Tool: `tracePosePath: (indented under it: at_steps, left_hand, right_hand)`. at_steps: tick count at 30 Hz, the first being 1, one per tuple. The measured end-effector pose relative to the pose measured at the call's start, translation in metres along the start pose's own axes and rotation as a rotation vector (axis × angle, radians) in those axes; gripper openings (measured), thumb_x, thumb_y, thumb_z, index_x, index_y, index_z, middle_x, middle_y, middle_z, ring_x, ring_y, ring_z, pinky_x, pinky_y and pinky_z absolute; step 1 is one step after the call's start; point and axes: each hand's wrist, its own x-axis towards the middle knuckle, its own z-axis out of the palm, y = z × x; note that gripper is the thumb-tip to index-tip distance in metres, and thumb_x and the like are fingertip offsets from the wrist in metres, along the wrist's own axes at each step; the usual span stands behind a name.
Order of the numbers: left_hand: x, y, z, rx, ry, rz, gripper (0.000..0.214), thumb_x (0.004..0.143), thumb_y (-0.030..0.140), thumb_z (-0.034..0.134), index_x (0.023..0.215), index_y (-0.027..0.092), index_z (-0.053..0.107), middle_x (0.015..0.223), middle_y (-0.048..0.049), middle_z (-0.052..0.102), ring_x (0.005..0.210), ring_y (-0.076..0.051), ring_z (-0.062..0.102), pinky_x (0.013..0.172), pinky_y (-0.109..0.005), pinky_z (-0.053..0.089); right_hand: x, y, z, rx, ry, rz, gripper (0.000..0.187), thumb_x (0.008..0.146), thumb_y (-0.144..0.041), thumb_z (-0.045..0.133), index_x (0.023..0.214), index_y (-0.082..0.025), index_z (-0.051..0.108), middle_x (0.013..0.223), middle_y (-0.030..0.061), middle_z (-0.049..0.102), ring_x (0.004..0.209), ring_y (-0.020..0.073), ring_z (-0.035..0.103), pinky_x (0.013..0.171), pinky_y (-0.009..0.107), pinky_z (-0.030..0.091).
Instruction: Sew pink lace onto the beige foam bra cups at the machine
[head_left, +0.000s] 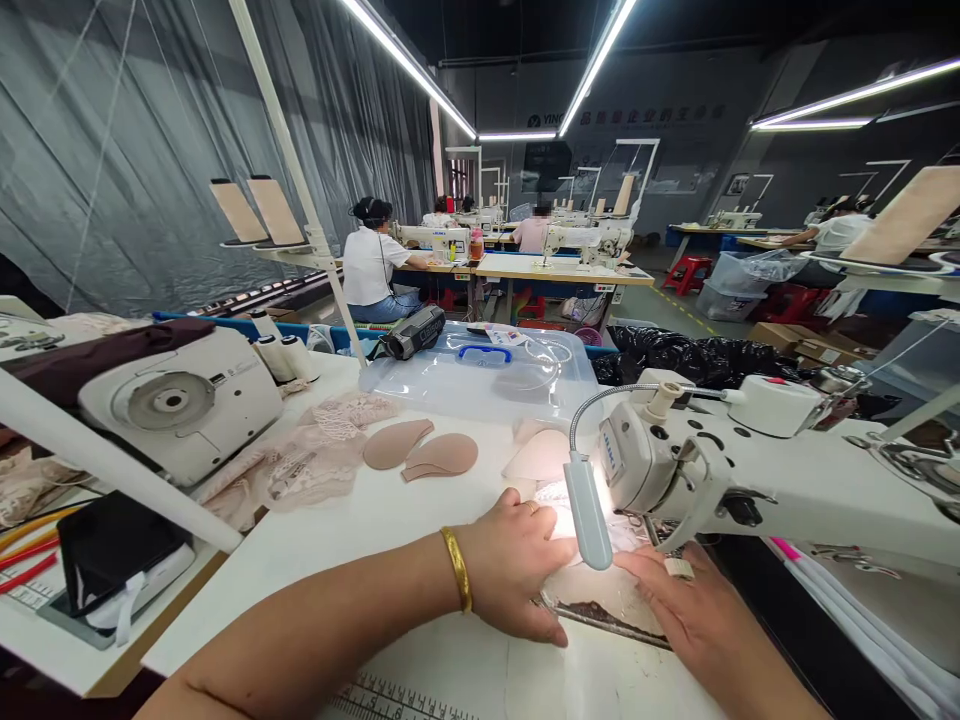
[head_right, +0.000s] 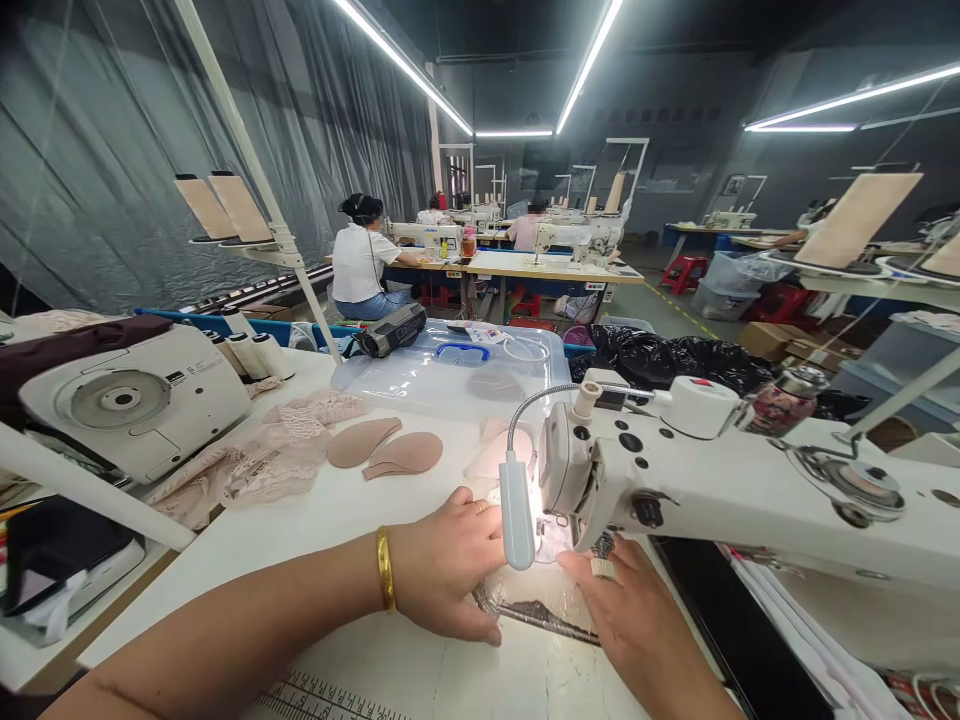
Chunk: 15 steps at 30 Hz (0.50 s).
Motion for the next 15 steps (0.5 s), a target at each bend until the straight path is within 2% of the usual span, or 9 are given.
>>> tracePosePath:
  at_steps: [2,4,6,8,10,13,15]
  left_hand:
    - [-0.005,-0.009,-0.006,-0.071,-0.029,0.072,0.054,0.075,0.064,0.081,0.1,0.02,0.064,0.109,-0.0098,0.064,0.094,-0.027,0.058,0.084,-0.04,0.036]
    - [-0.008,-0.017,-0.009,-0.146,-0.072,0.157,0.048,0.075,0.055,0.084,0.101,0.02,0.064,0.114,-0.0094,0.065,0.105,-0.03,0.059,0.084,-0.039,0.034]
    - [-0.008,-0.023,-0.01,-0.209,-0.102,0.218,0.041,0.077,0.043,0.084,0.104,0.021,0.063,0.112,-0.0063,0.068,0.107,-0.029,0.06,0.081,-0.037,0.03]
    - [-0.005,-0.024,-0.007,-0.215,-0.079,0.226,0.028,0.082,0.03,0.077,0.104,0.022,0.061,0.106,-0.0033,0.07,0.102,-0.026,0.061,0.076,-0.036,0.025]
    - [0.0,-0.022,-0.002,-0.162,-0.003,0.213,0.018,0.084,0.018,0.071,0.099,0.022,0.061,0.108,-0.0037,0.071,0.098,-0.025,0.061,0.073,-0.036,0.021]
    - [0.007,-0.019,0.007,-0.078,0.095,0.251,0.018,0.077,0.005,0.066,0.085,0.018,0.056,0.111,-0.0049,0.072,0.094,-0.024,0.061,0.075,-0.038,0.022]
    - [0.01,-0.019,0.011,-0.054,0.117,0.28,0.022,0.072,0.0,0.064,0.079,0.018,0.052,0.104,-0.0033,0.073,0.09,-0.022,0.061,0.078,-0.039,0.024]
  right_hand:
    - [-0.004,0.008,-0.005,0.01,-0.039,-0.044,0.038,0.102,-0.02,0.046,0.106,-0.031,0.082,0.106,0.0061,0.082,0.103,0.0261,0.076,0.088,0.039,0.065]
    - [-0.011,0.016,-0.008,0.062,-0.101,-0.001,0.038,0.105,-0.027,0.046,0.103,-0.033,0.083,0.112,0.0059,0.082,0.108,0.0278,0.076,0.09,0.043,0.066]
    - [-0.016,0.021,-0.013,0.133,-0.169,0.058,0.034,0.104,-0.035,0.049,0.107,-0.037,0.083,0.121,0.0057,0.08,0.113,0.0296,0.076,0.088,0.045,0.068]
    - [-0.017,0.022,-0.021,0.236,-0.251,0.079,0.03,0.103,-0.041,0.053,0.106,-0.041,0.082,0.121,0.0039,0.08,0.112,0.029,0.077,0.083,0.041,0.069]
    - [-0.01,0.018,-0.031,0.351,-0.311,0.078,0.022,0.101,-0.048,0.061,0.102,-0.043,0.083,0.113,0.0011,0.083,0.106,0.0276,0.079,0.08,0.036,0.069]
    - [0.003,0.006,-0.036,0.487,-0.261,0.125,0.025,0.102,-0.052,0.062,0.106,-0.039,0.083,0.111,0.0015,0.083,0.102,0.0263,0.08,0.084,0.033,0.068]
    - [0.008,0.0,-0.027,0.505,-0.211,0.154,0.03,0.108,-0.045,0.054,0.116,-0.035,0.081,0.119,0.0038,0.082,0.108,0.0253,0.078,0.094,0.035,0.065]
